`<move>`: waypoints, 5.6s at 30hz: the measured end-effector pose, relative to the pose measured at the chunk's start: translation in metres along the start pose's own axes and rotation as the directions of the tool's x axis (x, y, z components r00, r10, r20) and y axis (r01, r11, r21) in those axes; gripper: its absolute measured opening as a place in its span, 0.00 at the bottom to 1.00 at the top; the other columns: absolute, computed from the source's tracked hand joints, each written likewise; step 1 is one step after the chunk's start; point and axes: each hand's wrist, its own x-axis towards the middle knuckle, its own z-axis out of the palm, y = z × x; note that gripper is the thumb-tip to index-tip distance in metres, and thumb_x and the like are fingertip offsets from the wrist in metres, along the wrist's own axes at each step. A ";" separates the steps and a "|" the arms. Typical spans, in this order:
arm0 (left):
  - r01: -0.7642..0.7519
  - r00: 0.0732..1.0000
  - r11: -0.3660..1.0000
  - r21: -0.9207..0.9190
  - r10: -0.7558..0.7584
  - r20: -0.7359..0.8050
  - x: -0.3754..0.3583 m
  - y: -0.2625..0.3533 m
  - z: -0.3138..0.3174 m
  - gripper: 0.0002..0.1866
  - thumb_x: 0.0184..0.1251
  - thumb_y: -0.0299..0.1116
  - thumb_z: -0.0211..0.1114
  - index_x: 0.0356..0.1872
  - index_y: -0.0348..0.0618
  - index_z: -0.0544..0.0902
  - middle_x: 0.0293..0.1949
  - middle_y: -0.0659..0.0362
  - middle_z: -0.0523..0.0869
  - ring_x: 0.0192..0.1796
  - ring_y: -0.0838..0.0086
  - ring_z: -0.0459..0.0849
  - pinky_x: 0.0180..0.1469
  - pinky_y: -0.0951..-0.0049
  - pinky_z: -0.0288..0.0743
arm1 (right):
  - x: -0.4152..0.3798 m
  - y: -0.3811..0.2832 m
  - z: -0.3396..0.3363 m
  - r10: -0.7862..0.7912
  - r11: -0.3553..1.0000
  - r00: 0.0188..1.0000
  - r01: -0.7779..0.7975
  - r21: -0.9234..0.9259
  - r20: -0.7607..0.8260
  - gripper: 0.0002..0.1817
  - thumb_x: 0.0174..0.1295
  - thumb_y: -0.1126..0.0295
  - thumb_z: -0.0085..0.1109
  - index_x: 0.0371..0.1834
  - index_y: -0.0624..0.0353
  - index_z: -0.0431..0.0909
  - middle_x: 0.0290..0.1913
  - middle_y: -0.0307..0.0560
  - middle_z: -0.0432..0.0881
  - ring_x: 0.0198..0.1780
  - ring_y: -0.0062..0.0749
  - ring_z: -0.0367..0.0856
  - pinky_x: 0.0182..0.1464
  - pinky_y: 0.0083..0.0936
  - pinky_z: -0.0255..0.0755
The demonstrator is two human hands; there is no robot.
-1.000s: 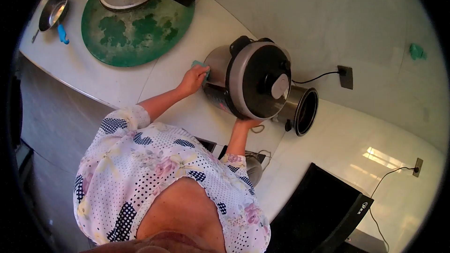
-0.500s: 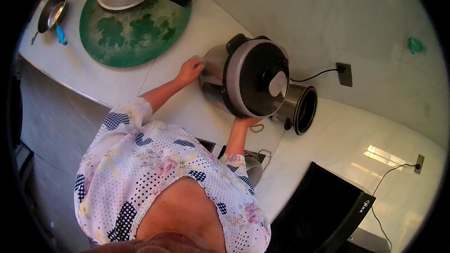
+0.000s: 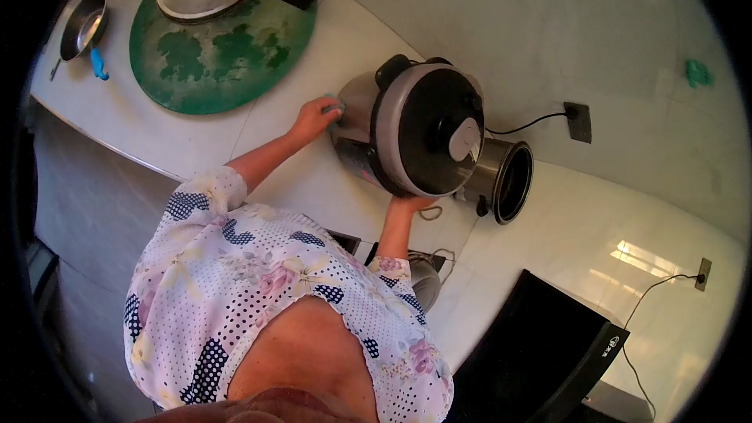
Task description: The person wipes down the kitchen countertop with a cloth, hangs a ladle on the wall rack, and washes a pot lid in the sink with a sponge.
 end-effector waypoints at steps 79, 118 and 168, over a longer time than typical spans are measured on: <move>-0.122 0.963 0.985 -0.119 0.147 0.227 -0.037 0.057 0.000 0.07 0.55 0.26 0.67 0.34 0.38 0.79 0.30 0.55 0.83 0.34 0.74 0.82 0.40 0.73 0.75 | -0.005 -0.004 0.020 -0.112 0.980 0.993 0.106 -0.168 -0.024 0.26 0.70 0.54 0.36 0.63 0.61 0.66 0.64 0.50 0.69 0.62 0.46 0.69 0.65 0.40 0.66; -0.315 0.949 0.931 0.185 0.314 0.034 0.053 0.000 0.010 0.11 0.61 0.26 0.54 0.43 0.39 0.80 0.41 0.45 0.80 0.43 0.48 0.79 0.45 0.56 0.72 | 0.000 -0.002 0.000 -0.009 0.998 1.000 0.008 -0.068 -0.007 0.24 0.72 0.59 0.37 0.64 0.64 0.62 0.64 0.52 0.68 0.60 0.44 0.72 0.63 0.37 0.71; -0.227 0.733 0.921 0.317 -0.052 0.678 -0.140 -0.018 -0.045 0.28 0.57 0.29 0.66 0.60 0.39 0.70 0.51 0.43 0.78 0.51 0.51 0.79 0.52 0.62 0.75 | -0.175 0.140 -0.044 0.578 0.799 0.803 -0.519 -0.305 0.148 0.15 0.65 0.71 0.54 0.55 0.56 0.73 0.44 0.40 0.78 0.43 0.23 0.77 0.40 0.20 0.74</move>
